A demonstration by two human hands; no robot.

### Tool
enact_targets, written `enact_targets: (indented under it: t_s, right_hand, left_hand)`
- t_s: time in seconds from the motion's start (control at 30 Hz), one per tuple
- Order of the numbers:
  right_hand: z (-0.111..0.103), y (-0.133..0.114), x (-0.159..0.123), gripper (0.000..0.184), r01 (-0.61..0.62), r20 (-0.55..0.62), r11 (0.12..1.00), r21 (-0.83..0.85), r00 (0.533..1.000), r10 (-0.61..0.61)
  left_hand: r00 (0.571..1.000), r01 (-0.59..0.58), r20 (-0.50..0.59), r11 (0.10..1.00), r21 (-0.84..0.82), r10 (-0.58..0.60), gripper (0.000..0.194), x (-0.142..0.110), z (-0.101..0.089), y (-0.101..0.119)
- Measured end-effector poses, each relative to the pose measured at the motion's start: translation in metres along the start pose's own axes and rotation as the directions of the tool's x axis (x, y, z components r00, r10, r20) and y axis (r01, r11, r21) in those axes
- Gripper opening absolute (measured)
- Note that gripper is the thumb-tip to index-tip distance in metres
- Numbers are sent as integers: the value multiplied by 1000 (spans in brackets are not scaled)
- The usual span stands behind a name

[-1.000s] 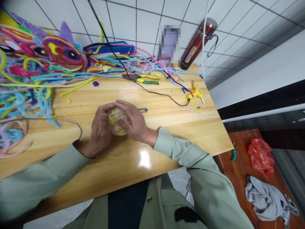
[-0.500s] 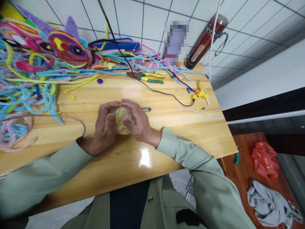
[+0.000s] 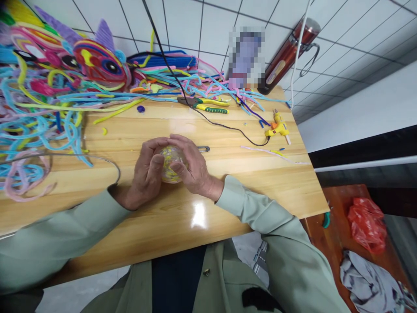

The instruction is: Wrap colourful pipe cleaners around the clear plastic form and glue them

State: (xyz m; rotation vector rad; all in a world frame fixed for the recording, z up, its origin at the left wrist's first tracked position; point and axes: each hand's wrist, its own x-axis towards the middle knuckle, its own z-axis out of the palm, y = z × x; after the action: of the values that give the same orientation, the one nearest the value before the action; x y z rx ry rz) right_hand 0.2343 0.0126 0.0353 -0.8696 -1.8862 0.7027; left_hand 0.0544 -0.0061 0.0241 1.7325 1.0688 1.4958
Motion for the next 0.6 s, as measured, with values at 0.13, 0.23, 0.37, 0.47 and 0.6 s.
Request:
enact_targets:
  t_s: [0.13,0.23,0.37,0.47,0.6]
  right_hand:
    - [0,-1,0,71,-33,10,999,-21,999,33]
    - [-1,-1,0,71,-21,0,1000,-5,1000,21]
    - [-1,-1,-1,70,-7,11,1000,-10,1000,7]
    - [0,-1,-1,72,-28,23,999,-32,999,29]
    - [1,3,1,72,-16,20,999,-29,1000,16]
  left_hand:
    - [1000,-15,-6,1000,15,15,36,1,0,1]
    - [1000,-8,-3,1000,8,8,35,1,0,3]
    - [1000,-14,-5,1000,10,14,34,1,0,3]
    - [1000,-19,1,1000,24,19,35,1,-1,2]
    - [1000,-28,3,998,50,28,34,2,-1,2]
